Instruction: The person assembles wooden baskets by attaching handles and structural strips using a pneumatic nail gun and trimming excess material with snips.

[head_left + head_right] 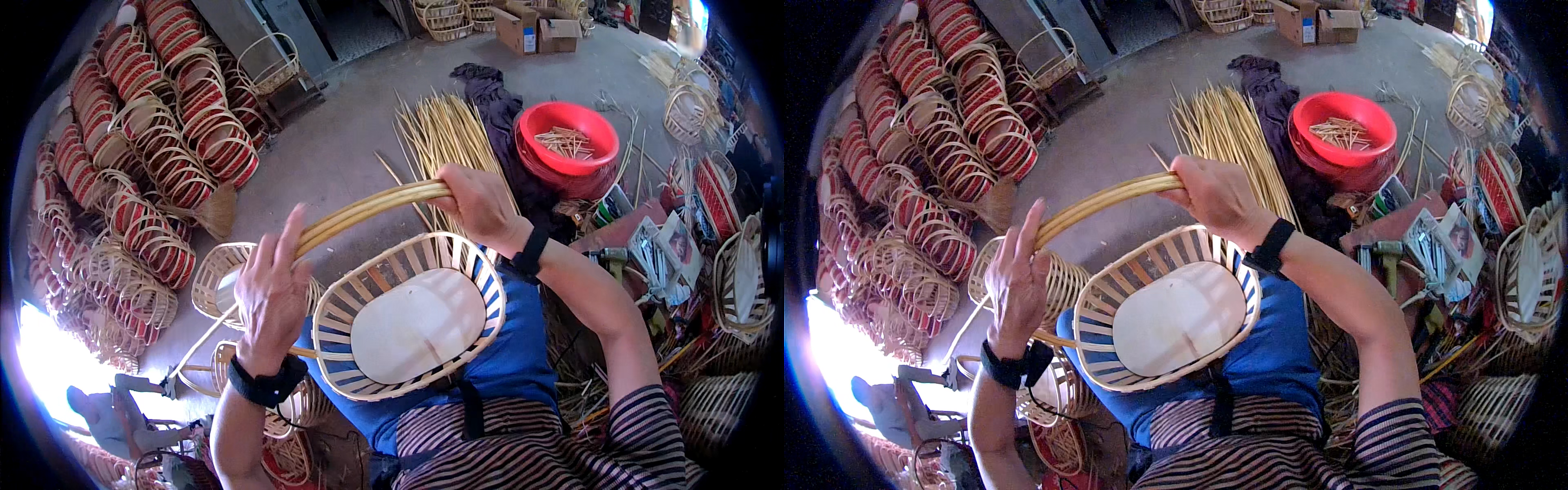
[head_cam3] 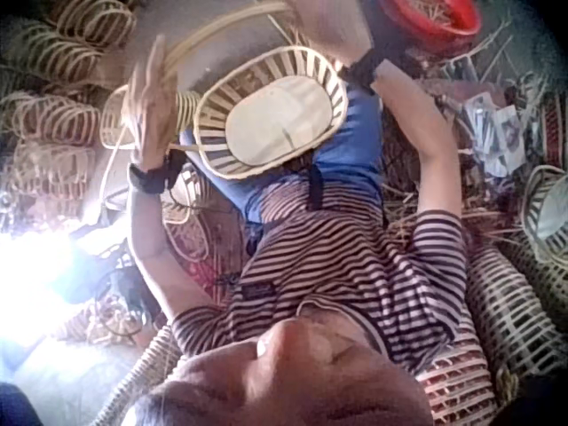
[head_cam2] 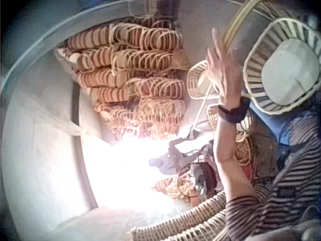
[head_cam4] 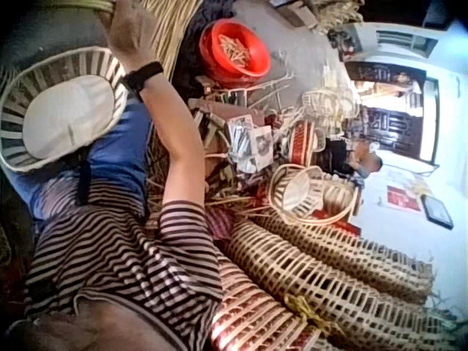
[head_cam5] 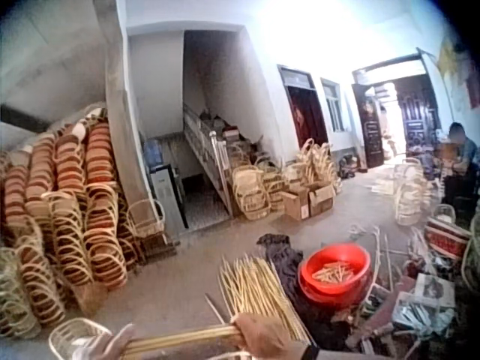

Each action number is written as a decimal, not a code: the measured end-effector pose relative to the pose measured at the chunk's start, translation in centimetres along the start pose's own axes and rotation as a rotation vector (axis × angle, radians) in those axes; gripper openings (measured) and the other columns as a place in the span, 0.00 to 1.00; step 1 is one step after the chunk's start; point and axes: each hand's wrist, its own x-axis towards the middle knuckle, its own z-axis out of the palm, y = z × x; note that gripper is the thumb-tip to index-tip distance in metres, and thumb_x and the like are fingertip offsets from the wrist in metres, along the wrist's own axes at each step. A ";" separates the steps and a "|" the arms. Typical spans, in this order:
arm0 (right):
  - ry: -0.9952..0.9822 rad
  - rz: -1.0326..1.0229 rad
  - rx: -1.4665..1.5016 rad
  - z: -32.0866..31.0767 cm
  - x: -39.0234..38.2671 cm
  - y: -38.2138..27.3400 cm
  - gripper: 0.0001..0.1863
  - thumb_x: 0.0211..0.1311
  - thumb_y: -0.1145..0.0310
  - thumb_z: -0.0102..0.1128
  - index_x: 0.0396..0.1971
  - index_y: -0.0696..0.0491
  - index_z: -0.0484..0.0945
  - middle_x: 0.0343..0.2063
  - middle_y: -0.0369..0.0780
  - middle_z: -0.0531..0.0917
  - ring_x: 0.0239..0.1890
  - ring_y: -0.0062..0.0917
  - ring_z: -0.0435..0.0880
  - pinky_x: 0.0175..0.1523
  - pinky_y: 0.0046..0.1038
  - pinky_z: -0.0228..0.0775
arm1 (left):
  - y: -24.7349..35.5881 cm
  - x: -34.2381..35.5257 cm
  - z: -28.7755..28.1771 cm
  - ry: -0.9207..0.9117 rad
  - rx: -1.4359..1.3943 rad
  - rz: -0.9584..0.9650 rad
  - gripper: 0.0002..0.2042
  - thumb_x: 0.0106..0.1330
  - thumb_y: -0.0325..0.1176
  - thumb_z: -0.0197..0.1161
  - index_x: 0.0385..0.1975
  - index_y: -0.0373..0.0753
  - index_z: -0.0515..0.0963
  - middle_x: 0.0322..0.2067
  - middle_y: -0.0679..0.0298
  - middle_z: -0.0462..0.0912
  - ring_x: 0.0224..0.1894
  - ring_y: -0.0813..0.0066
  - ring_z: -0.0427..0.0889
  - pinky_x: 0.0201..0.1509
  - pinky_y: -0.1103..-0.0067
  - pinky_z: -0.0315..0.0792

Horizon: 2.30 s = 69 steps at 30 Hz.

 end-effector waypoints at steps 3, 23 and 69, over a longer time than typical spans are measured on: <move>-0.006 0.013 0.018 0.1 0.0 -0.2 0.14 0.47 0.57 0.51 0.18 0.52 0.62 0.12 0.39 0.67 0.15 0.32 0.70 0.18 0.29 0.58 | 0.8 1.2 -0.5 -0.115 -0.014 0.053 0.21 0.47 0.26 0.55 0.45 0.45 0.67 0.20 0.63 0.66 0.22 0.69 0.69 0.24 0.76 0.64; -0.250 1.508 -0.825 -16.3 -32.3 11.9 0.22 0.36 0.70 0.59 0.34 0.58 0.64 0.30 0.48 0.72 0.35 0.42 0.70 0.39 0.36 0.62 | 1.7 -0.7 -0.6 -0.049 -0.094 -0.050 0.15 0.54 0.24 0.45 0.42 0.36 0.69 0.34 0.57 0.73 0.35 0.69 0.72 0.41 0.80 0.64; -0.084 0.785 0.725 -7.6 -7.4 -8.3 0.12 0.50 0.76 0.47 0.38 0.58 0.67 0.26 0.35 0.73 0.20 0.15 0.67 0.24 0.16 0.59 | 2.3 1.5 1.9 -0.034 -0.037 0.001 0.16 0.50 0.29 0.54 0.41 0.46 0.69 0.18 0.63 0.66 0.21 0.69 0.68 0.26 0.75 0.63</move>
